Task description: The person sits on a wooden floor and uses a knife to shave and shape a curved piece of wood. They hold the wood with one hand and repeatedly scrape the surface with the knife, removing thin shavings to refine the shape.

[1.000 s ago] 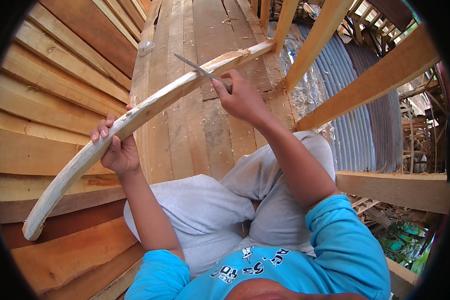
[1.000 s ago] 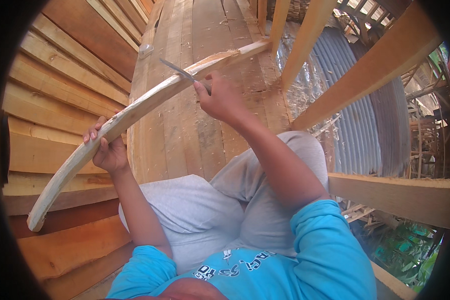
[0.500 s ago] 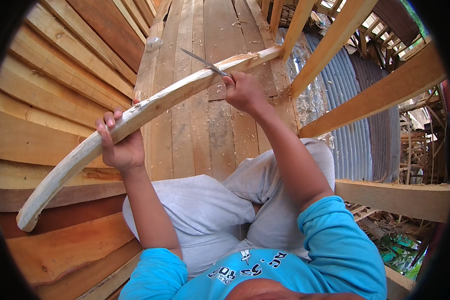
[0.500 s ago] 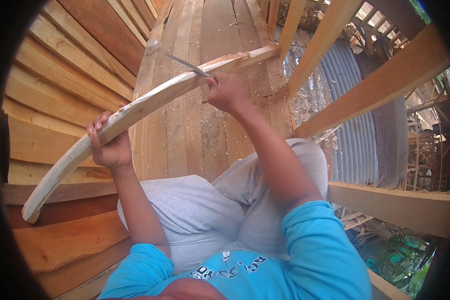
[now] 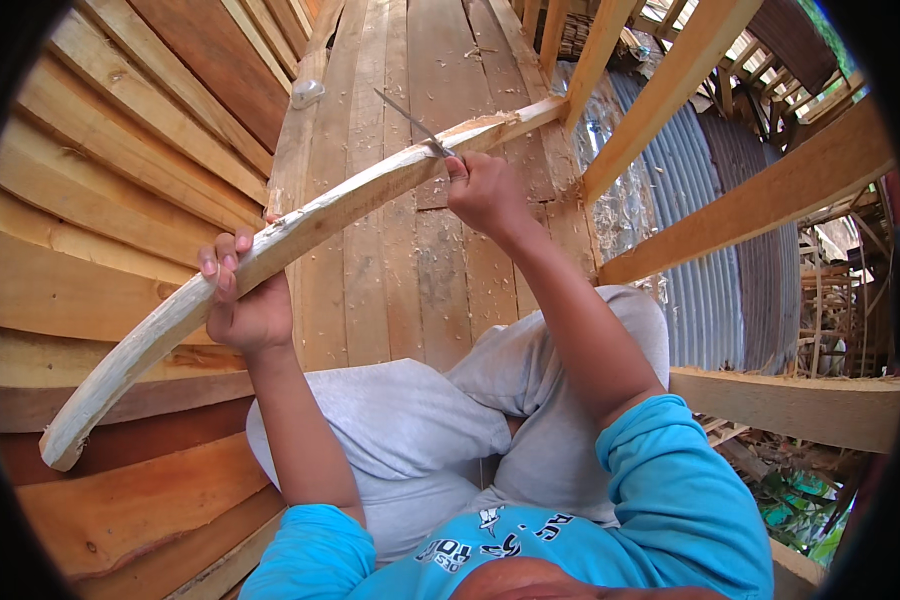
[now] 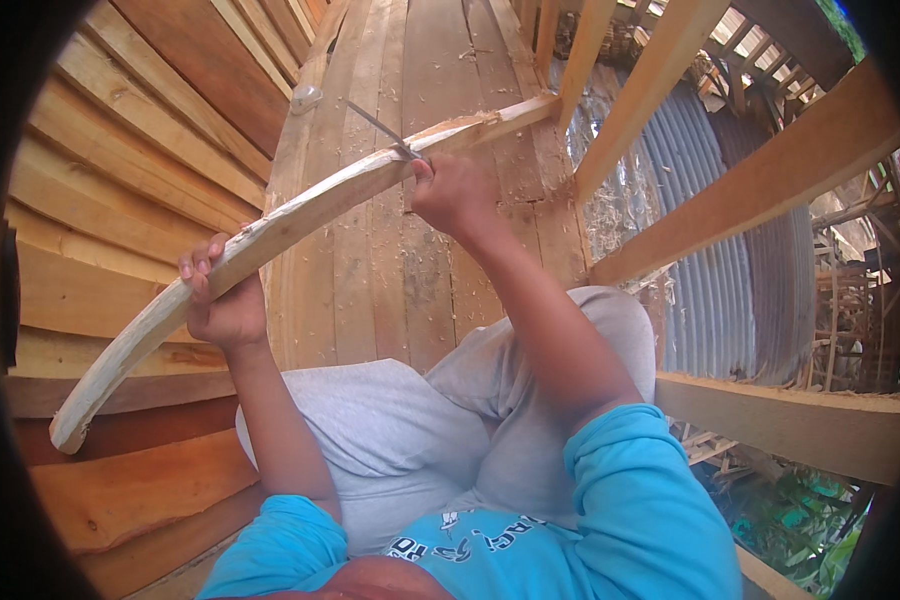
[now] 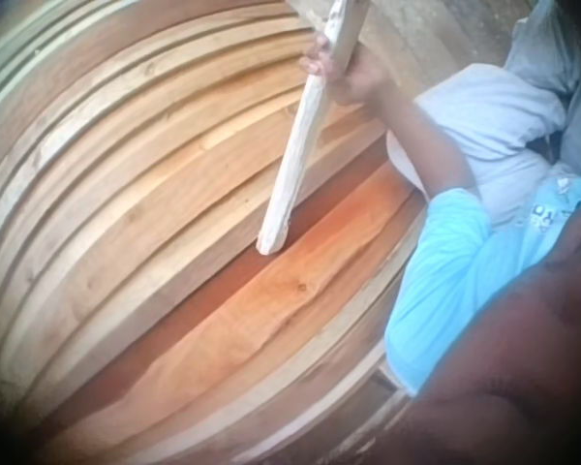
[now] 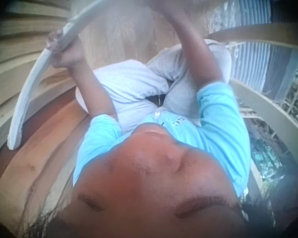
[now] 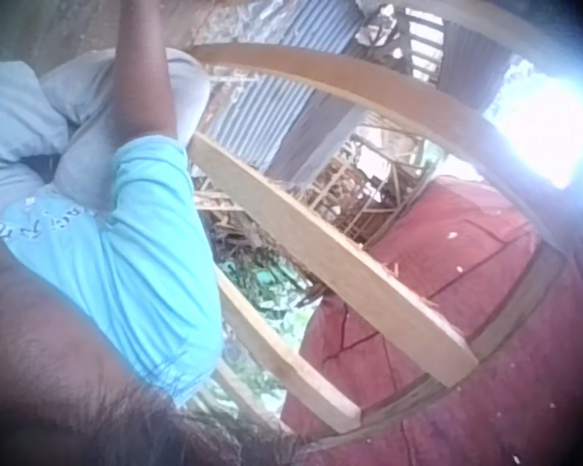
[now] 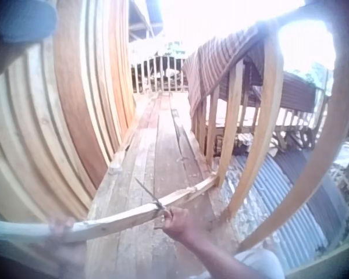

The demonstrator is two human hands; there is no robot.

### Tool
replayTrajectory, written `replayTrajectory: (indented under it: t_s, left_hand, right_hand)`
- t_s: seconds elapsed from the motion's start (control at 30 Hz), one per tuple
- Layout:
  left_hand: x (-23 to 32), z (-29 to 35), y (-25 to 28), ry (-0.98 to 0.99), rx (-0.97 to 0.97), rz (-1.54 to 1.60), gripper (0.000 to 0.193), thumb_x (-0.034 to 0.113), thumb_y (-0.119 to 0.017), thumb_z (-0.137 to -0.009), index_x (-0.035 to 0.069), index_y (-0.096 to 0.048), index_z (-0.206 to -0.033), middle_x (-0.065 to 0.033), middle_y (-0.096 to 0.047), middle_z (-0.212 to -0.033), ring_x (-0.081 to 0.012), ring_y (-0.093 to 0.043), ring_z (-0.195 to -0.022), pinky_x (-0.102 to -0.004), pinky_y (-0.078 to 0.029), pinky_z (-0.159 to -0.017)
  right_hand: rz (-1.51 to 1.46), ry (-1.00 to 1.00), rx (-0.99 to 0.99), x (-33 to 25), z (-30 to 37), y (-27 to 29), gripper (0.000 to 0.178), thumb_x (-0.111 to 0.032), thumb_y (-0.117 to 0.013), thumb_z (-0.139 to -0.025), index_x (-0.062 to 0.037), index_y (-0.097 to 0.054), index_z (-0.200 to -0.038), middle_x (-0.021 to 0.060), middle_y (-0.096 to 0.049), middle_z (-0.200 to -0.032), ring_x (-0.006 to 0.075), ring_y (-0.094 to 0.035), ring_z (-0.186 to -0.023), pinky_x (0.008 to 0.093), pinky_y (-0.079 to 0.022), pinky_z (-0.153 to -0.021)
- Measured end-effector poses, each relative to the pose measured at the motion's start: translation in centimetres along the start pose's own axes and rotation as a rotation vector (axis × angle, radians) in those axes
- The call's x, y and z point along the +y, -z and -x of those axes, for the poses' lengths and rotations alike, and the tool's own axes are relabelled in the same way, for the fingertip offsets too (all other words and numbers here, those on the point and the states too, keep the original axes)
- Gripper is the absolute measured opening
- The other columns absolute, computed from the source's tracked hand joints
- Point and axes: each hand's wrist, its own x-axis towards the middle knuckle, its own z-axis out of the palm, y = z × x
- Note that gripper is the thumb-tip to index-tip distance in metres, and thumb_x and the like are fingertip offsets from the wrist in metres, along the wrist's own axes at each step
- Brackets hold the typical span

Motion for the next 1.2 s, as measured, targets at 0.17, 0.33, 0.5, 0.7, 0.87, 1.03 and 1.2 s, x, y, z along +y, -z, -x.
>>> replayTrajectory:
  t_s: [0.17, 0.33, 0.5, 0.7, 0.87, 1.03, 1.2]
  left_hand:
    - [0.3, 0.2, 0.4, -0.02, -0.003, 0.001, 0.024, 0.009, -0.071, -0.079, 0.021, -0.052, -0.088, 0.0055, -0.047, -0.084, -0.0157, -0.05, -0.101, -0.0544, -0.028, -0.113]
    - [0.4, 0.1, -0.1, 0.011, 0.052, -0.029, 0.025, 0.009, -0.07, -0.079, 0.021, -0.051, -0.09, 0.0061, -0.048, -0.083, -0.0154, -0.049, -0.101, -0.054, -0.028, -0.112]
    - [0.1, 0.0, 0.5, 0.001, -0.032, 0.017, 0.024, 0.008, -0.069, -0.08, 0.021, -0.051, -0.089, 0.0063, -0.048, -0.082, -0.0154, -0.049, -0.101, -0.0533, -0.028, -0.112]
    - [0.4, 0.1, -0.4, 0.005, 0.036, -0.002, 0.026, 0.008, -0.069, -0.079, 0.022, -0.048, -0.088, 0.0057, -0.045, -0.081, -0.015, -0.049, -0.098, -0.0516, -0.025, -0.115]
    - [0.6, 0.0, 0.4, 0.01, -0.027, 0.02, 0.024, 0.006, -0.067, -0.08, 0.02, -0.049, -0.088, 0.0051, -0.046, -0.083, -0.0151, -0.049, -0.099, -0.0526, -0.026, -0.114]
    - [-0.1, 0.4, 0.6, 0.04, 0.034, 0.049, 0.022, 0.006, -0.065, -0.081, 0.019, -0.05, -0.089, 0.0036, -0.048, -0.084, -0.0154, -0.05, -0.099, -0.0541, -0.027, -0.114]
    - [-0.1, 0.5, 0.7, 0.047, 0.03, 0.028, 0.021, 0.006, -0.065, -0.082, 0.019, -0.049, -0.089, 0.0032, -0.048, -0.085, -0.0163, -0.05, -0.1, -0.0534, -0.028, -0.114]
  right_hand:
    - [-0.031, 0.069, -0.118, -6.8, 3.8, 1.0, 0.029, -0.026, -0.053, -0.093, -0.0014, -0.064, -0.081, 0.0235, -0.064, -0.072, 0.0433, -0.063, -0.07, 0.0521, -0.048, -0.063]
    - [0.019, -0.072, 0.177, 0.0, 0.5, -1.5, 0.033, -0.026, -0.046, -0.096, -0.0015, -0.063, -0.081, 0.026, -0.063, -0.072, 0.0447, -0.063, -0.069, 0.0544, -0.047, -0.063]
    - [-0.049, -0.336, 0.061, 8.7, -3.4, 0.8, 0.042, -0.029, -0.043, -0.098, 0.0038, -0.063, -0.08, 0.0291, -0.063, -0.078, 0.0442, -0.063, -0.079, 0.0517, -0.046, -0.072]
    - [-0.127, -0.049, 0.066, -2.3, 0.4, -0.7, 0.037, -0.026, -0.046, -0.097, 0.0028, -0.059, -0.076, 0.0265, -0.061, -0.072, 0.047, -0.059, -0.072, 0.0529, -0.043, -0.063]
    - [-0.096, 0.084, -0.077, -6.2, 3.1, -0.2, 0.027, -0.023, -0.054, -0.09, -0.0009, -0.062, -0.077, 0.0236, -0.062, -0.071, 0.0448, -0.061, -0.07, 0.0534, -0.046, -0.063]
    - [0.042, 0.006, 0.0, -2.2, 1.1, -0.1, 0.024, -0.024, -0.056, -0.088, -0.0032, -0.065, -0.08, 0.0212, -0.064, -0.072, 0.0424, -0.063, -0.073, 0.0519, -0.048, -0.065]
    - [0.052, -0.147, 0.052, 3.3, -0.9, 0.5, 0.033, -0.03, -0.053, -0.092, -0.0006, -0.065, -0.081, 0.0249, -0.065, -0.08, 0.0436, -0.063, -0.081, 0.0508, -0.048, -0.073]
